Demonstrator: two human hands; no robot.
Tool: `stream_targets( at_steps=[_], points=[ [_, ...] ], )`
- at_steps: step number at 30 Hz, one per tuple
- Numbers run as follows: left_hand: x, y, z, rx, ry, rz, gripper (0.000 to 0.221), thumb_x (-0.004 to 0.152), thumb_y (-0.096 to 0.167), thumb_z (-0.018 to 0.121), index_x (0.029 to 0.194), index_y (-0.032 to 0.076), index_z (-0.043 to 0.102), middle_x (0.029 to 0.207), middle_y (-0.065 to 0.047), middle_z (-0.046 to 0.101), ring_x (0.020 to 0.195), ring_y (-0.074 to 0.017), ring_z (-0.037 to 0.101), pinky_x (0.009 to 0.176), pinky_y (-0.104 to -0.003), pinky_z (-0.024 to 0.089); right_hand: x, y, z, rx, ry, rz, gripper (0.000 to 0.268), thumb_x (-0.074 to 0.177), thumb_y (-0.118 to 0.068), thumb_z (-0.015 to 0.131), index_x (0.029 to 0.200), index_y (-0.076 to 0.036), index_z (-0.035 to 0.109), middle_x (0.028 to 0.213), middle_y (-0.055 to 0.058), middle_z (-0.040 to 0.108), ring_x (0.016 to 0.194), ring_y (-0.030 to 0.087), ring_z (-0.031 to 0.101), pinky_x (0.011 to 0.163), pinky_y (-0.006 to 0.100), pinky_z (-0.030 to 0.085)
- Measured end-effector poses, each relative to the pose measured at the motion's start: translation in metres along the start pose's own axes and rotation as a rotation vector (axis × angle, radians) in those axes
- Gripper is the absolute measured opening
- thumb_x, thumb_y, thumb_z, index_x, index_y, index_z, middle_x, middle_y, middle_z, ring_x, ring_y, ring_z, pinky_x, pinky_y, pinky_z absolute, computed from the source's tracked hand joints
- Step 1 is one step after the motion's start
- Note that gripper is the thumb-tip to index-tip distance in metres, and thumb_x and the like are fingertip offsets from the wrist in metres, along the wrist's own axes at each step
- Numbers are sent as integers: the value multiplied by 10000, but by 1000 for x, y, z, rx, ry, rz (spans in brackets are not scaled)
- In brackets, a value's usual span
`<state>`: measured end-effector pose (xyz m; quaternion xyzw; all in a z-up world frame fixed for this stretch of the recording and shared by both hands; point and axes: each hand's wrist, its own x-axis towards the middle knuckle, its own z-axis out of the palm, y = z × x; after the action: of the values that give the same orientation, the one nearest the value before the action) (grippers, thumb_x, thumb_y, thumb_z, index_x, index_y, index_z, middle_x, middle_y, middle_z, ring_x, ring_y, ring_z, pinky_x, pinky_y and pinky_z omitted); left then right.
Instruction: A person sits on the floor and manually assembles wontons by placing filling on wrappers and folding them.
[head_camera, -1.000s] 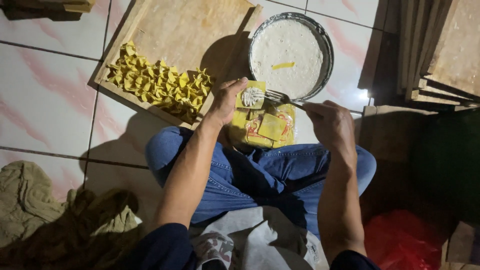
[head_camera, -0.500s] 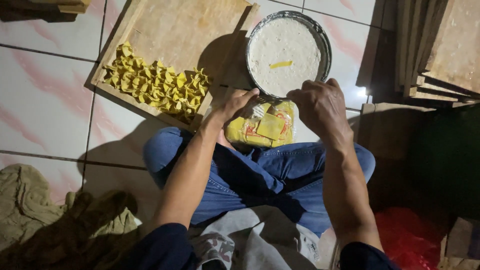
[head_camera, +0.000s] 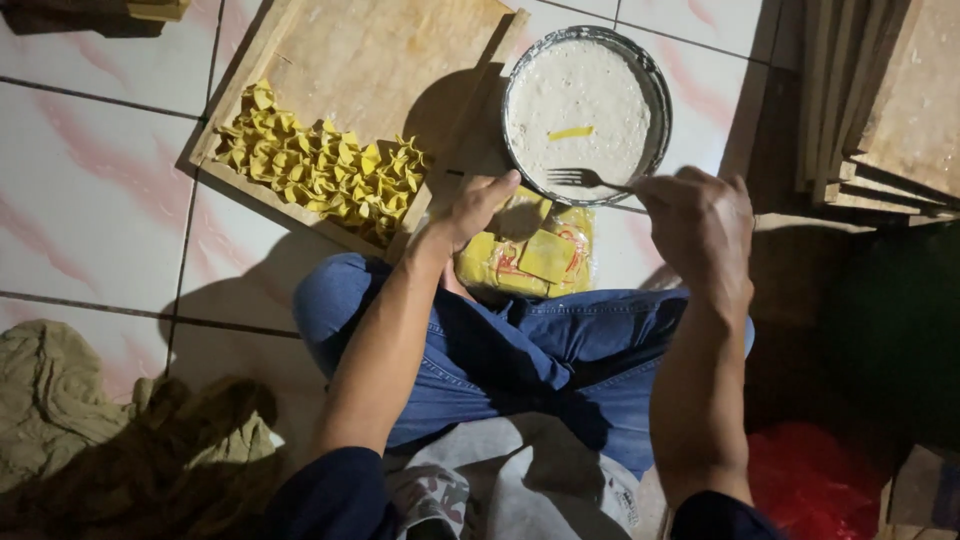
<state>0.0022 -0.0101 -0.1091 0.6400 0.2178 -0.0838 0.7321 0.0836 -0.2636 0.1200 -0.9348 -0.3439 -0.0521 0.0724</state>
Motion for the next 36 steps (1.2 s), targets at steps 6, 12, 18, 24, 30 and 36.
stream_targets(
  at_steps=[6, 12, 18, 24, 30, 36],
  points=[
    [-29, 62, -2, -264, -45, -1, 490, 885, 517, 729, 1015, 48, 786, 972, -102, 705, 954, -217, 648, 868, -355, 519, -26, -27, 15, 157, 21, 43, 84, 918, -220, 817, 942, -299, 831, 728, 42, 709, 607, 331, 666, 585, 439, 535],
    [-20, 34, -9, -305, -82, -16, 309, 910, 380, 743, 868, 76, 775, 827, -68, 697, 818, -186, 681, 784, -333, 568, -17, -13, 29, 181, -57, 132, 86, 914, -228, 793, 956, -295, 827, 791, 71, 724, 671, 409, 684, 605, 498, 536],
    [-51, 81, 2, -493, -27, -76, 297, 891, 353, 765, 880, 56, 753, 822, -92, 694, 780, -215, 711, 730, -371, 611, -23, 13, 27, 289, -98, 312, 124, 1002, -202, 754, 1056, -291, 821, 834, 63, 726, 706, 370, 706, 585, 446, 518],
    [-70, 129, 7, -603, 156, -105, 349, 817, 426, 768, 875, 98, 666, 742, -58, 645, 630, -213, 704, 479, -410, 605, -46, -22, 25, 473, 8, 415, 116, 1003, -188, 734, 1077, -221, 818, 870, 126, 732, 817, 428, 704, 655, 518, 518],
    [-49, 103, 3, -585, 184, -68, 385, 872, 439, 735, 1012, 92, 641, 908, -72, 529, 797, -278, 689, 505, -520, 663, -53, -59, 82, 526, -8, 404, 108, 943, -233, 778, 1046, -254, 804, 915, 62, 754, 886, 355, 723, 736, 498, 564],
    [-49, 84, 5, -727, 220, -58, 450, 855, 446, 765, 1095, 90, 628, 948, -162, 643, 797, -363, 733, 532, -587, 659, -63, -50, 95, 593, -98, 553, 100, 924, -284, 772, 1002, -328, 817, 785, 47, 740, 831, 282, 733, 726, 430, 550]
  ],
)
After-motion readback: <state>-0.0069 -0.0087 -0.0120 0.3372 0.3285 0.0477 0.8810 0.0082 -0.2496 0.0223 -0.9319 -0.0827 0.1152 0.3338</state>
